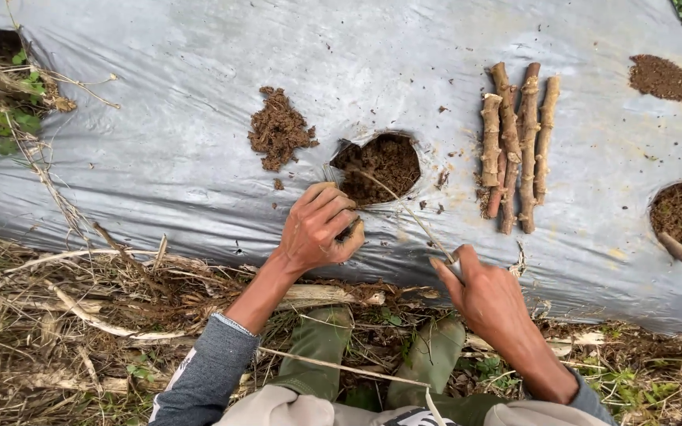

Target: The person uses a sickle to clear soil and debris from a hole in a plastic sheet covering the ground. They then pick up a cassava cutting and place it into the prepared hole.

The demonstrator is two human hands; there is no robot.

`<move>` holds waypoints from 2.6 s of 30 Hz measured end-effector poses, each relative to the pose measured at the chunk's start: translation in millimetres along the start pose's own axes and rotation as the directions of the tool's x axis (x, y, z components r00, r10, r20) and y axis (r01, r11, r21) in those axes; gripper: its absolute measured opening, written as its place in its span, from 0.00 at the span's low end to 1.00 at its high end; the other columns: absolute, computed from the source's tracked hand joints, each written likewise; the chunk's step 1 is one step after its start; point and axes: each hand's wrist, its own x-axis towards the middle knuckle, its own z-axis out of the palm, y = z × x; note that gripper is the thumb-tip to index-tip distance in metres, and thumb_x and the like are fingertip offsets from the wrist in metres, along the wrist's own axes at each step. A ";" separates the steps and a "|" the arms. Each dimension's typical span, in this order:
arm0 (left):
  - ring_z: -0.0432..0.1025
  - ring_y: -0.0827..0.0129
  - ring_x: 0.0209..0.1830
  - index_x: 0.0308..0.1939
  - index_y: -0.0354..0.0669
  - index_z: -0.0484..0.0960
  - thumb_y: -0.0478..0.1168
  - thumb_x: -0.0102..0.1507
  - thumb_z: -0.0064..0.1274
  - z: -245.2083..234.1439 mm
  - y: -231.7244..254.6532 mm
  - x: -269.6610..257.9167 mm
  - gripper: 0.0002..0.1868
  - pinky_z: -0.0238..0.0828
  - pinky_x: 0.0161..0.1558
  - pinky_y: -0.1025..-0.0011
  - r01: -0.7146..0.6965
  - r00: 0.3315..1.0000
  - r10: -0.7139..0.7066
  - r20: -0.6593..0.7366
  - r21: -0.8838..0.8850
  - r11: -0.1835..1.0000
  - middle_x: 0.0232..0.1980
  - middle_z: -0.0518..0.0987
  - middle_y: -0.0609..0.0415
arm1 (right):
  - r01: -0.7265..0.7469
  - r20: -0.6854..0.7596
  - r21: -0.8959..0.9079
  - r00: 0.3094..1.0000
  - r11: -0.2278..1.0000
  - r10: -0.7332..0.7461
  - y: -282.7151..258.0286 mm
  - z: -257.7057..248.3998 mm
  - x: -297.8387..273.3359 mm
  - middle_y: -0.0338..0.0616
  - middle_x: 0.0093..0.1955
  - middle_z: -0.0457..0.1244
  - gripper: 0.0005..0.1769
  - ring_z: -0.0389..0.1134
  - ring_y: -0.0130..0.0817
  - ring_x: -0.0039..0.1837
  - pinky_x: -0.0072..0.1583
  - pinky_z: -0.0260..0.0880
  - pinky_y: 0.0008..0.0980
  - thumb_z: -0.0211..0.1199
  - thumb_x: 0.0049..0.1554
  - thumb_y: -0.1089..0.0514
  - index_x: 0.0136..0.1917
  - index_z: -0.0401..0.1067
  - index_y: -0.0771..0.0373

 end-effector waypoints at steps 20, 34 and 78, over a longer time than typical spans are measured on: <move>0.76 0.58 0.35 0.25 0.41 0.77 0.37 0.63 0.57 -3.7 3.5 8.0 0.11 0.78 0.49 0.58 0.057 0.997 -0.057 0.047 0.003 0.998 0.31 0.78 0.51 | -0.045 0.132 0.148 0.991 0.988 0.025 3.0 -7.8 3.8 0.59 0.28 0.69 0.25 0.74 0.54 0.34 0.44 0.73 0.48 0.51 0.64 0.41 0.57 0.71 0.64; 0.77 0.59 0.34 0.24 0.42 0.77 0.37 0.62 0.57 3.6 -2.7 -1.3 0.11 0.77 0.48 0.60 0.059 0.998 -0.060 0.037 0.033 0.998 0.32 0.80 0.52 | -0.036 0.142 0.108 0.990 0.994 0.021 8.7 -0.4 16.1 0.45 0.22 0.63 0.21 0.64 0.35 0.22 0.35 0.70 0.33 0.50 0.67 0.42 0.52 0.71 0.61; 0.77 0.45 0.59 0.70 0.51 0.75 0.46 0.61 0.56 52.0 -8.1 101.3 0.31 0.69 0.64 0.45 0.215 0.128 -0.438 0.890 0.406 0.888 0.62 0.78 0.33 | 0.452 -0.594 0.663 0.803 0.597 0.051 39.4 68.8 86.4 0.48 0.17 0.52 0.22 0.55 0.37 0.21 0.29 0.54 0.31 0.65 0.64 0.59 0.31 0.61 0.63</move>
